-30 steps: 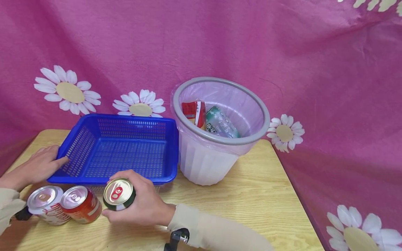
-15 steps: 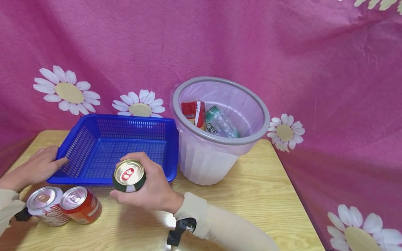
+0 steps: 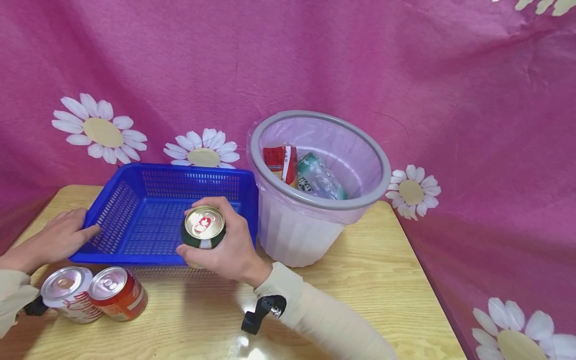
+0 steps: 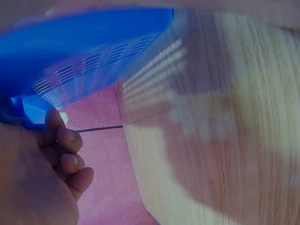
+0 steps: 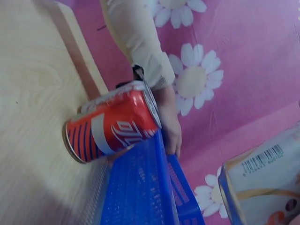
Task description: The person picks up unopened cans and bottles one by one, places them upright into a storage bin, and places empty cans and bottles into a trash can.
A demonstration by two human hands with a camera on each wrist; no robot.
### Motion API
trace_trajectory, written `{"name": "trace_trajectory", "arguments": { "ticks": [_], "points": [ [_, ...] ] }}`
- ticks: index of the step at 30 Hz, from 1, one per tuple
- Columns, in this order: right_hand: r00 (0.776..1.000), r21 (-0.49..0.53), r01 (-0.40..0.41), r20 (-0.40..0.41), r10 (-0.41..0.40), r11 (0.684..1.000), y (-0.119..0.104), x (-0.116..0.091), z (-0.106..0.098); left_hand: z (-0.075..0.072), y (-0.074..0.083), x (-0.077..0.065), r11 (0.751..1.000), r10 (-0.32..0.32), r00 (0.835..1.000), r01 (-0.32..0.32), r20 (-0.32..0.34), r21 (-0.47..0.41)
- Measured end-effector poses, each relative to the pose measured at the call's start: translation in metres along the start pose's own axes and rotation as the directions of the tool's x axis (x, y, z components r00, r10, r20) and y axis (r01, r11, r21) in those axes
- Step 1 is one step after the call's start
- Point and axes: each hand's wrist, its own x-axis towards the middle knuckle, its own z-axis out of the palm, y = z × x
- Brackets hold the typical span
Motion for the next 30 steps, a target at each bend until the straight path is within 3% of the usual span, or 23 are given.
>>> {"name": "trace_trajectory", "arguments": {
  "ticks": [15,30],
  "points": [
    [0.975,-0.04,-0.178,-0.142,0.171,0.983,0.031,0.008,-0.011,-0.001,0.0,0.0,0.999,-0.028,0.999,0.029,0.037,-0.014],
    [0.958,-0.126,-0.247,-0.178,0.223,0.961,0.046,0.006,-0.018,0.0,-0.001,0.002,0.999,-0.037,0.999,0.038,0.034,-0.026]
  ]
}}
